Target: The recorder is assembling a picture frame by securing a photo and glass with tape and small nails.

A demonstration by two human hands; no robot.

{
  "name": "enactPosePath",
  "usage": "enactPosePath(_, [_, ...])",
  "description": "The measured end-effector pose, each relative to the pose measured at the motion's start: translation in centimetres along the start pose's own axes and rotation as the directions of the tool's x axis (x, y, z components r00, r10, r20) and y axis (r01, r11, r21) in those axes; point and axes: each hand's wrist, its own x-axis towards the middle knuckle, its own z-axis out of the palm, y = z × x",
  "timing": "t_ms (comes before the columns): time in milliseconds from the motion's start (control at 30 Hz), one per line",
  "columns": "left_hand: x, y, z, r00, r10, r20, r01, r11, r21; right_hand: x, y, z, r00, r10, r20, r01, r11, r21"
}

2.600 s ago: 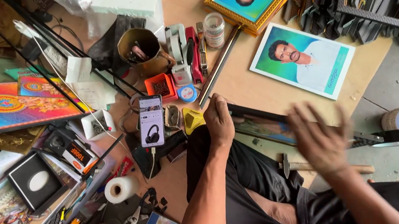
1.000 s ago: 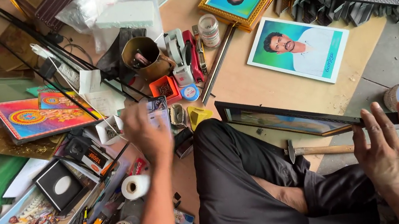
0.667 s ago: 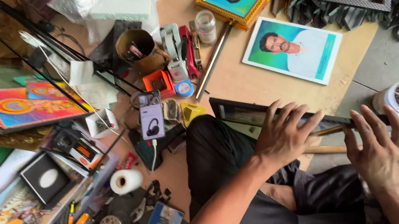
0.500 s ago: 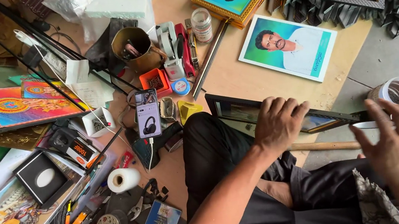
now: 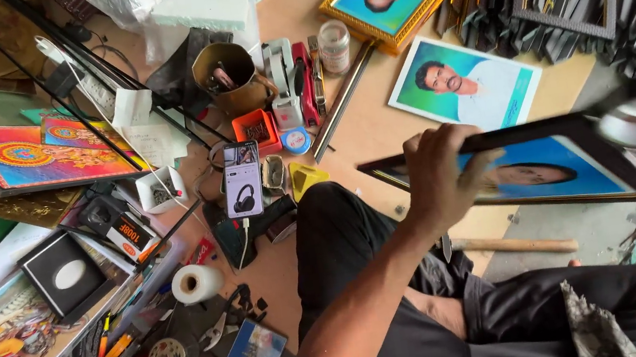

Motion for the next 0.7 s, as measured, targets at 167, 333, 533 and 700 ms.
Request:
enactPosePath(167, [-2.9, -6.1, 2.5, 0.962, -0.27, -0.035, 0.234, 0.886, -0.4, -0.8, -14.9, 11.3, 0.971, -0.188, 0.147, 0.157, 0.967, 0.201])
enactPosePath(333, [-2.0, -6.1, -0.3, 0.921, -0.389, 0.028, 0.307, 0.68, -0.666, -1.4, -20.6, 17.4, 0.976, -0.116, 0.184, 0.081, 0.979, 0.186])
enactPosePath(533, [-2.3, -7.3, -3.2, 0.881, -0.45, 0.149, 0.344, 0.39, -0.854, -1.7, -22.6, 19.8, 0.98, -0.053, 0.193, 0.063, 0.997, -0.047])
enactPosePath(700, [-2.3, -6.9, -4.4, 0.899, -0.42, 0.126, 0.305, 0.392, -0.868, -2.0, -22.5, 19.6, 0.974, -0.088, 0.211, 0.113, 0.988, -0.107])
